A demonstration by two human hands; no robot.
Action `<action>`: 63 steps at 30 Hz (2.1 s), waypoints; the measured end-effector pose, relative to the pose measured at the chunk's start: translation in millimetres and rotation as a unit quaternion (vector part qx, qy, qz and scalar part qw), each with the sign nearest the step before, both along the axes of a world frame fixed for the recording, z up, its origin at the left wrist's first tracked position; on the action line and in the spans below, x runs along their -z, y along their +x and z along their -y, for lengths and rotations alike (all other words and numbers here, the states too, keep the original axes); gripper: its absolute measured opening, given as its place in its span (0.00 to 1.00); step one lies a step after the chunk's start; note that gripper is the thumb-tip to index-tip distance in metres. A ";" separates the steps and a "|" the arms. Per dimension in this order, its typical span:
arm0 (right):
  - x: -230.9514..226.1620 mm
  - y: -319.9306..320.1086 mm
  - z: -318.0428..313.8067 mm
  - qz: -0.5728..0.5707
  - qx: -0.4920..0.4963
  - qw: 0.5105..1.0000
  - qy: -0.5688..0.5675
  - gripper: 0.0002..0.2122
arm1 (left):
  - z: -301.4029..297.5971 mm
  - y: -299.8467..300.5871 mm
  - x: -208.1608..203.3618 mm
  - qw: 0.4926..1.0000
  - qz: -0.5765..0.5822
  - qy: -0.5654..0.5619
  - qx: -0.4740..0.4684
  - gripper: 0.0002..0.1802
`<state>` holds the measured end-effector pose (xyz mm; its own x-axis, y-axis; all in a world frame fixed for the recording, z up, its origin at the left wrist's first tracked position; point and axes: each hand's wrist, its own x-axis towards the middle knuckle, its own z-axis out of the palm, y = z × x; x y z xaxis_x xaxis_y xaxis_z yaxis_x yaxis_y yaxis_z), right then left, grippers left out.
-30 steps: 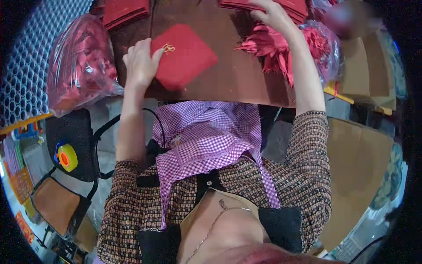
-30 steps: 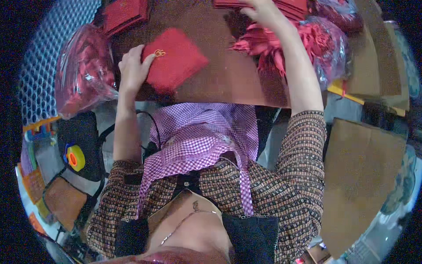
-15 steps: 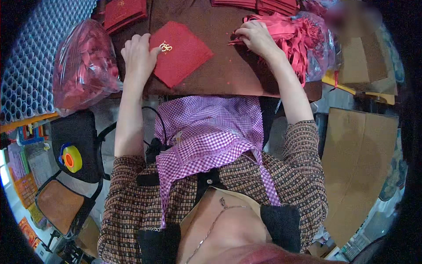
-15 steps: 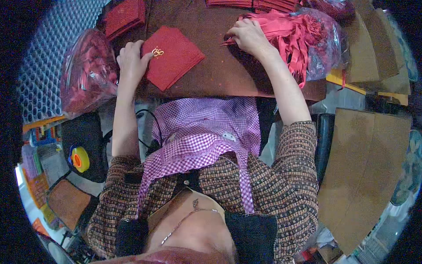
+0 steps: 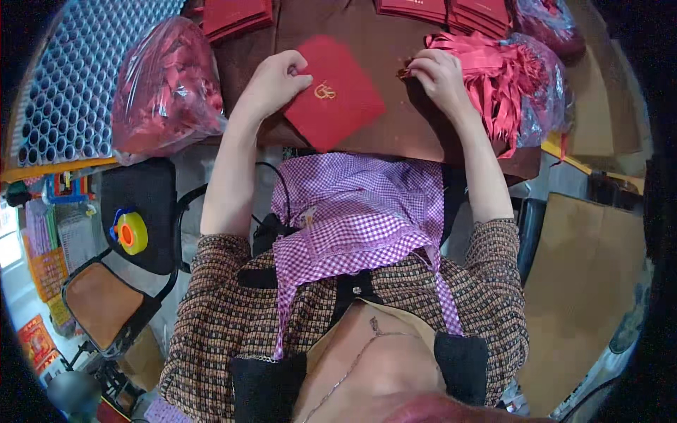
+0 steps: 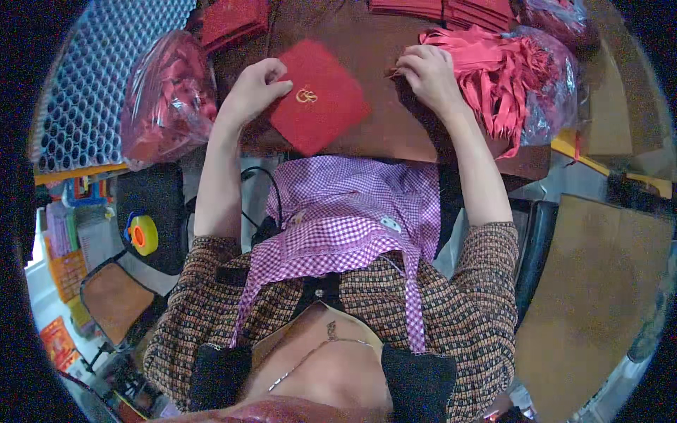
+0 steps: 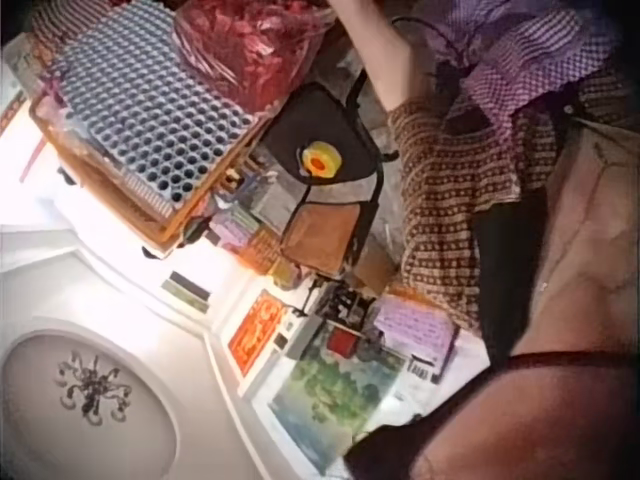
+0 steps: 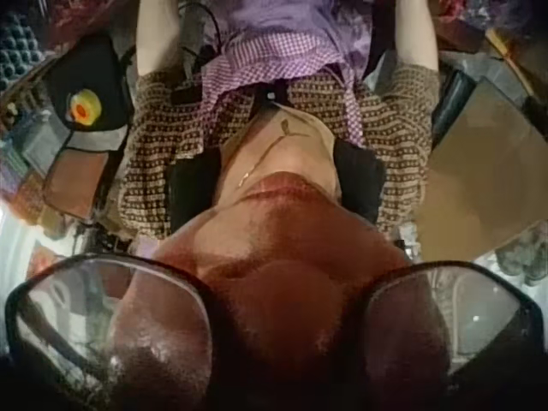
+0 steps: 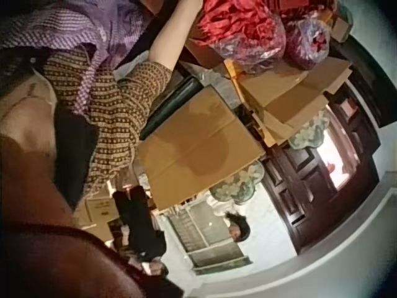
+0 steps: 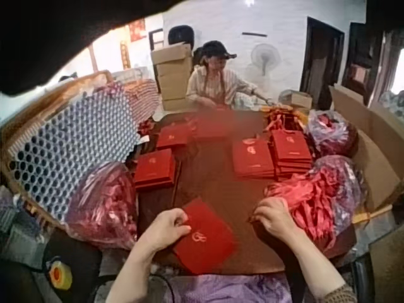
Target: The person assembles small gift bags by attaching ribbon handles to the bags by hand.
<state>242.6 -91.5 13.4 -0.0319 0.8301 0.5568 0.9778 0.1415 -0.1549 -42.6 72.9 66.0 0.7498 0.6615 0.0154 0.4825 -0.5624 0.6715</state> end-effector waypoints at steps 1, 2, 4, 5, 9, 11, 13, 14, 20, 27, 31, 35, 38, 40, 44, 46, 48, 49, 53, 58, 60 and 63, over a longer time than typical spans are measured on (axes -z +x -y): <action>-1.5 -0.1 2.1 -0.028 0.004 0.999 0.022 0.06 | 1.8 1.2 0.8 0.997 0.014 -0.076 0.016 0.11; -9.0 -4.7 3.4 -0.054 0.005 0.998 0.044 0.07 | 5.0 0.5 1.1 0.988 0.030 -0.151 0.030 0.11; -19.4 -16.8 13.1 -0.093 0.033 0.993 0.061 0.06 | 15.1 7.5 6.9 0.979 0.069 -0.187 0.043 0.13; -26.3 -23.9 20.1 -0.129 0.061 0.986 0.082 0.06 | 22.2 13.7 9.1 0.967 0.112 -0.221 0.057 0.15; -37.0 -49.2 37.2 -0.145 0.092 0.977 0.129 0.06 | 53.6 31.6 10.2 0.963 0.104 -0.243 0.043 0.20; -35.8 -58.4 46.6 -0.139 0.098 0.978 0.122 0.07 | 60.0 41.8 30.5 0.945 0.139 -0.290 0.060 0.21; -31.1 -65.1 52.9 -0.173 0.096 0.974 0.111 0.06 | 69.8 47.8 36.6 0.959 0.110 -0.256 0.057 0.21; -34.7 -72.9 59.2 -0.150 0.123 0.975 0.110 0.06 | 75.6 52.9 36.9 0.957 0.107 -0.261 0.065 0.21; -8.1 -86.7 74.9 -0.161 0.160 0.970 0.083 0.05 | 98.6 67.9 38.8 0.974 0.073 -0.201 0.076 0.21; 8.8 -89.5 69.9 -0.145 0.176 0.969 0.093 0.04 | 100.5 71.6 41.7 0.995 0.039 -0.018 0.085 0.19; 20.7 -89.5 66.7 -0.155 0.170 0.970 0.085 0.04 | 97.0 66.6 48.0 0.994 0.044 0.022 0.102 0.15; 27.6 -94.1 60.0 -0.151 0.168 0.972 0.067 0.05 | 85.3 58.0 56.7 0.984 0.080 0.102 0.122 0.12; 30.0 -92.5 50.6 -0.148 0.165 0.973 0.056 0.06 | 74.9 57.3 57.2 0.982 0.078 0.103 0.135 0.12; 30.9 -91.2 44.6 -0.151 0.169 0.972 0.057 0.05 | 70.2 60.4 52.4 0.986 0.058 0.086 0.128 0.13; 26.0 -91.8 33.2 -0.159 0.169 0.969 0.084 0.05 | 66.3 65.9 33.3 0.991 -0.006 0.066 0.113 0.17; 25.3 -91.0 35.8 -0.155 0.170 0.969 0.095 0.05 | 70.1 67.9 26.9 0.991 -0.031 0.075 0.107 0.20; 20.6 -93.1 37.4 -0.154 0.168 0.968 0.105 0.05 | 74.7 65.6 27.8 0.989 -0.012 0.105 0.107 0.20; 18.5 -92.9 38.0 -0.151 0.163 0.968 0.118 0.05 | 76.1 65.9 28.6 0.985 0.007 0.136 0.107 0.20; 7.5 -97.2 47.9 -0.143 0.161 0.966 0.143 0.05 | 89.8 66.1 15.3 0.998 0.024 0.027 0.058 0.18; -2.1 -103.9 57.6 -0.143 0.173 0.963 0.151 0.06 | 87.3 63.5 27.5 0.995 0.052 -0.062 0.051 0.14; -4.8 -106.4 62.5 -0.140 0.175 0.962 0.153 0.06 | 89.4 62.6 27.5 0.994 0.066 -0.070 0.053 0.13; -6.9 -108.7 68.4 -0.135 0.184 0.962 0.149 0.06 | 93.2 63.3 29.1 0.988 0.079 -0.122 0.056 0.14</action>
<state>133.8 -159.9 20.3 0.4127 0.5602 0.7182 0.9000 -0.1294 -0.4163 20.7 -20.4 36.9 0.8194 0.5732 -0.0108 0.3043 -0.4189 0.8555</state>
